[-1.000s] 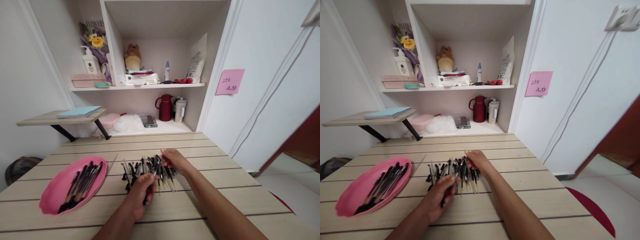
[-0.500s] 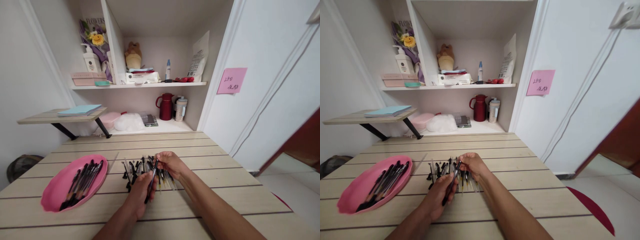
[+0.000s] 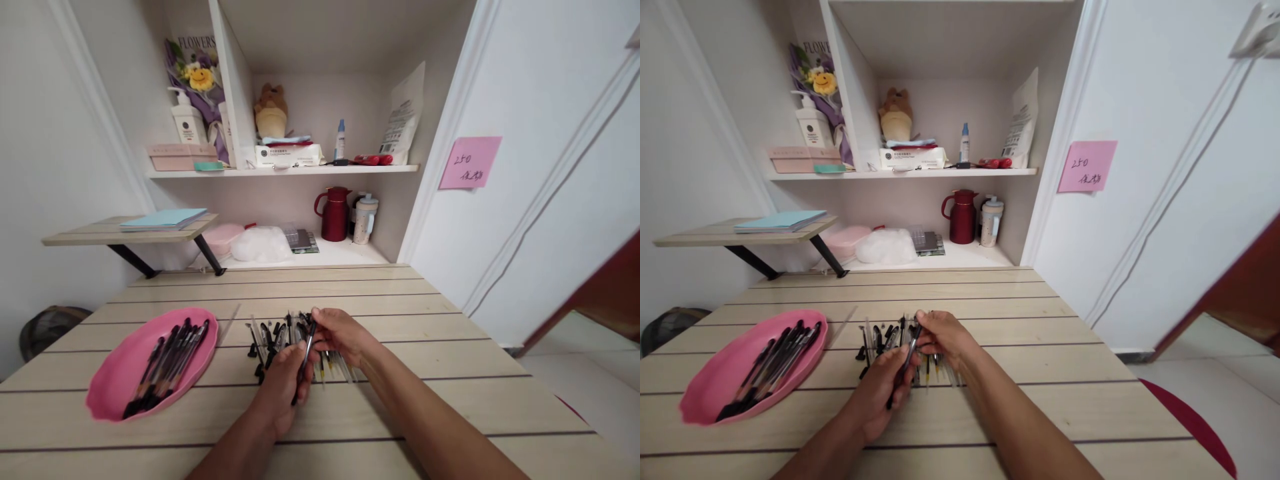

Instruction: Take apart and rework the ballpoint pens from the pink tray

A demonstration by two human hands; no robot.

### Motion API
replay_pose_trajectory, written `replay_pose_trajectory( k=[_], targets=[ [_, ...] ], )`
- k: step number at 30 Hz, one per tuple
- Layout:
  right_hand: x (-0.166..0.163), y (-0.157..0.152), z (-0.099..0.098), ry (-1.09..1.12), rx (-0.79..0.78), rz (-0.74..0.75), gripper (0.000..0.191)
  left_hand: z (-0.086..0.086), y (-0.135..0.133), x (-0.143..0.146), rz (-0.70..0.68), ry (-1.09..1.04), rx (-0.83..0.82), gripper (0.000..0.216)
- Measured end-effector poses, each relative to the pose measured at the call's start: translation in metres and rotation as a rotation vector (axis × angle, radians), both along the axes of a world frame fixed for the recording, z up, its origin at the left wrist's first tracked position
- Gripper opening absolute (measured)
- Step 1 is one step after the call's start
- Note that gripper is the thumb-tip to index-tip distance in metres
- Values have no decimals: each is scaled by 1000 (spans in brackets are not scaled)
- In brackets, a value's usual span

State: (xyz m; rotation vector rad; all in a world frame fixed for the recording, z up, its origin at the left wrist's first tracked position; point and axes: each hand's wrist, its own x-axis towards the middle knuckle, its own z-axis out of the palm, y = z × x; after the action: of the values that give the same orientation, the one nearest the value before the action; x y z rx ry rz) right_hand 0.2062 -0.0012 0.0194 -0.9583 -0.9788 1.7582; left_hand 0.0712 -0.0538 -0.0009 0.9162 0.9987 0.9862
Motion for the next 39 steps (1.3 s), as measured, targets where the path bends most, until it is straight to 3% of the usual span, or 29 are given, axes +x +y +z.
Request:
replay_pose_trajectory(
  k=[6, 10, 15, 20, 23, 28, 33, 37, 39],
  targets=[
    [-1, 0, 1, 129, 44, 32, 30, 1, 1, -1, -11, -20, -40, 30],
    [-2, 0, -1, 49, 23, -15, 29, 2, 1, -1, -13, -46, -67, 31],
    [4, 6, -2, 295, 103, -39, 24, 5, 0, -3, -146, -183, -174, 32],
    [19, 17, 0, 377, 84, -269, 17, 7, -1, -3, -150, -197, -185, 33],
    [23, 18, 0, 253, 52, -352, 18, 6, 1, -3, -107, -192, -167, 33],
    [0, 5, -3, 0, 24, -147, 28, 4, 3, -2, -27, -163, -113, 34],
    [-9, 5, -1, -31, 120, -339, 34, 5, 1, -3, -96, -146, -138, 33],
    [22, 22, 3, -28, 162, -542, 30, 5, -1, -4, -172, -127, -175, 34],
    [40, 30, 1, -157, 182, -623, 27, 4, -1, -4, -148, -118, -178, 34]
  ],
)
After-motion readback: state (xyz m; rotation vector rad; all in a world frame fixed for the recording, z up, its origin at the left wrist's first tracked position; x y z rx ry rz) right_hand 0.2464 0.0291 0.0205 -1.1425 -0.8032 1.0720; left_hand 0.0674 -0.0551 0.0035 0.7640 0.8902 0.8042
